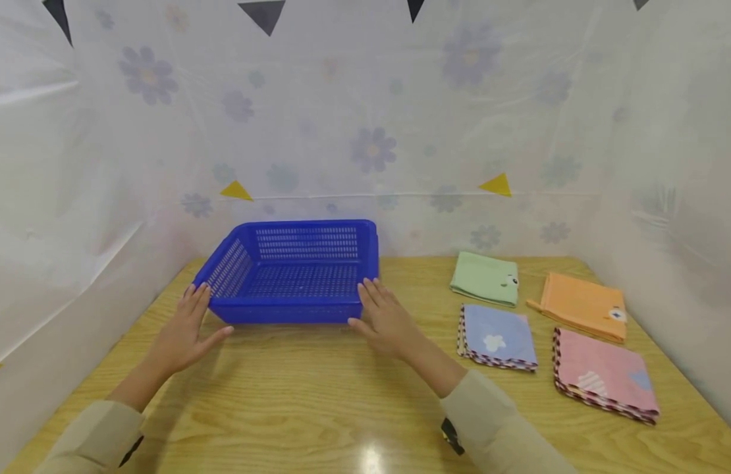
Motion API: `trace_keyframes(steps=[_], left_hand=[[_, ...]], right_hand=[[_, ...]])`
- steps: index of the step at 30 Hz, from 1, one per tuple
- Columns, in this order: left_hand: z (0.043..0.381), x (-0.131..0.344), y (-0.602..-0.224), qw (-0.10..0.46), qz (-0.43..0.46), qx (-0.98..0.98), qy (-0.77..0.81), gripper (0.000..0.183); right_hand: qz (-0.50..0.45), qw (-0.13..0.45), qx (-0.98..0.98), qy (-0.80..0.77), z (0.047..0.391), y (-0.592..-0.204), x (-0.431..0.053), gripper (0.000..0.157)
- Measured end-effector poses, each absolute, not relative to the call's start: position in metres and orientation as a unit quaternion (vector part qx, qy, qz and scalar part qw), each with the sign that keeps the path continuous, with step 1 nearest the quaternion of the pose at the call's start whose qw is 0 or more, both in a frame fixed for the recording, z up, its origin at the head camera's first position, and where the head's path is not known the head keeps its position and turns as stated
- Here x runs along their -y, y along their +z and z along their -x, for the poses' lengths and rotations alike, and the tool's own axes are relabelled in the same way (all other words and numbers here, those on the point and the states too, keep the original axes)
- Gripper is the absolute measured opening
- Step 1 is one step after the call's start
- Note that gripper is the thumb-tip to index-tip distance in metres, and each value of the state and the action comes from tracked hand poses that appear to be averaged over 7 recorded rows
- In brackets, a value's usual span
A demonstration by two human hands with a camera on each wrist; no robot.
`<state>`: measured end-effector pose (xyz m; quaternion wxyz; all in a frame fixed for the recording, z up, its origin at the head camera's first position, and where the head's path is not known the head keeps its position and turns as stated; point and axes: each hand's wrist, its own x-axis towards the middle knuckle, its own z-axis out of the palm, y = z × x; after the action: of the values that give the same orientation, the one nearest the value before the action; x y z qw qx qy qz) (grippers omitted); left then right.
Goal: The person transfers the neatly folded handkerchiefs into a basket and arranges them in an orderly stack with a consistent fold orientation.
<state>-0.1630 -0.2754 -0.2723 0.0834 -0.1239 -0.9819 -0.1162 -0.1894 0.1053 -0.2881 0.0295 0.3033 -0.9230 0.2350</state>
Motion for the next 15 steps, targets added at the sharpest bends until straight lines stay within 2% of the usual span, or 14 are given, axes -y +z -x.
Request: trace_keyframes(steps=[15], left_hand=[[0.1584,0.2736,-0.2676,0.086,0.131,0.981,-0.115,0.097]], right_hand=[[-0.306,0.038,0.920,0.241,0.1835,-0.2817,-0.1084,0.067]])
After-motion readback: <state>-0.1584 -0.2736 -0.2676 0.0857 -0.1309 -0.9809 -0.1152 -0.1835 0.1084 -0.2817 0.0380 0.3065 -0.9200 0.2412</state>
